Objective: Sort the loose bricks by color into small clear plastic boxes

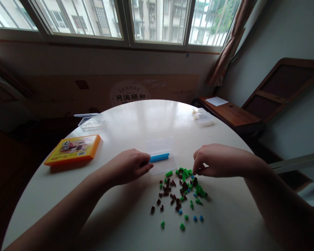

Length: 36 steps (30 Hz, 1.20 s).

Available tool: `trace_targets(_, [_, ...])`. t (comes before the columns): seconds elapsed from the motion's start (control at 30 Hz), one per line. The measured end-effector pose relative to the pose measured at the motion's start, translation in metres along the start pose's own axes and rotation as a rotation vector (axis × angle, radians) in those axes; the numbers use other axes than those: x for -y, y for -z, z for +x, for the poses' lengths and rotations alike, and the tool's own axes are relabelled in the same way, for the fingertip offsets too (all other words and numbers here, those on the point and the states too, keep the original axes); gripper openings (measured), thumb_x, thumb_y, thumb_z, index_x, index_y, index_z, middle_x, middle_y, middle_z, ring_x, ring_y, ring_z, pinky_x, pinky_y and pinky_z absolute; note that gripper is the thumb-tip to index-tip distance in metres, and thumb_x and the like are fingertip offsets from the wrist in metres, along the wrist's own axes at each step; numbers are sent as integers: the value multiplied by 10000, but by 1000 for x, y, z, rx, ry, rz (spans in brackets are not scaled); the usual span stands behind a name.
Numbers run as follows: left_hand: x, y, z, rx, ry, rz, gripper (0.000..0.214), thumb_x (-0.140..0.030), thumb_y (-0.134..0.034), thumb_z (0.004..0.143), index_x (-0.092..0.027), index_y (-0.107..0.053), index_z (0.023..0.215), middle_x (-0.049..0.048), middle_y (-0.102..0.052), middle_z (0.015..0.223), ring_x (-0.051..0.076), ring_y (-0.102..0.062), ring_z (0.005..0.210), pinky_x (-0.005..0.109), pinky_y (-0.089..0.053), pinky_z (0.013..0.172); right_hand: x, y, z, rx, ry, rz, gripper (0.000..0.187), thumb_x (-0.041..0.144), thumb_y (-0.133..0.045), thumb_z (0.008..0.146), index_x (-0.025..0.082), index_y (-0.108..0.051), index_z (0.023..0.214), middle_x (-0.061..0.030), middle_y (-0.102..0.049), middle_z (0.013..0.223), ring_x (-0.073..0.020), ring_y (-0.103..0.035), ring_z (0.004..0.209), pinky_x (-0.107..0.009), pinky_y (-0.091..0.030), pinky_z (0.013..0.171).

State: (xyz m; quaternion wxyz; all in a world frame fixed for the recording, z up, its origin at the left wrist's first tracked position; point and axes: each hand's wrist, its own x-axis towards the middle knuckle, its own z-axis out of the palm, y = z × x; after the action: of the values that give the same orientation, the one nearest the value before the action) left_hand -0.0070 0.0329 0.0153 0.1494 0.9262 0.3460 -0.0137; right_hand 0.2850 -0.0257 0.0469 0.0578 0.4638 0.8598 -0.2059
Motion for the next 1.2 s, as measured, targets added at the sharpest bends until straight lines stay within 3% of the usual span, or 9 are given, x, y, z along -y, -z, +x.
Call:
trace_targets(0.4, [2, -2, -1, -10, -1, 4, 326, -390, -457, 918, -194, -477, 658, -6, -499, 586, 123, -372, 528, 257, -256, 517, -11, -2, 3, 55, -97, -62, 283, 178, -592, 740, 321, -791, 882, 18, -761, 832, -183, -678, 765, -267, -409, 666])
trace_targets(0.7, [2, -2, 0, -6, 19, 3, 326, -395, -459, 916, -198, -485, 657, -7, -497, 583, 126, -362, 519, 258, -248, 512, -9, -7, 6, 31, -67, -108, 167, 237, -602, 728, 278, -752, 789, 13, -725, 787, -169, -625, 718, -267, -364, 613])
trace_targets(1.0, [2, -3, 1, -14, 12, 5, 322, -390, -463, 914, -198, -489, 656, -8, -505, 586, 124, -371, 524, 256, -254, 513, -16, -13, 13, 12, -90, -107, 204, 168, -584, 712, 264, -754, 771, 10, -720, 747, -155, -611, 664, -266, -357, 587])
trace_targets(1.2, [1, -2, 0, 2, 16, -1, 315, -385, -471, 912, -199, -501, 660, -6, -529, 594, 124, -388, 524, 256, -260, 513, -15, -5, 12, -122, 12, -46, 219, 119, -571, 746, 241, -749, 779, 14, -727, 765, -138, -630, 694, -254, -402, 653])
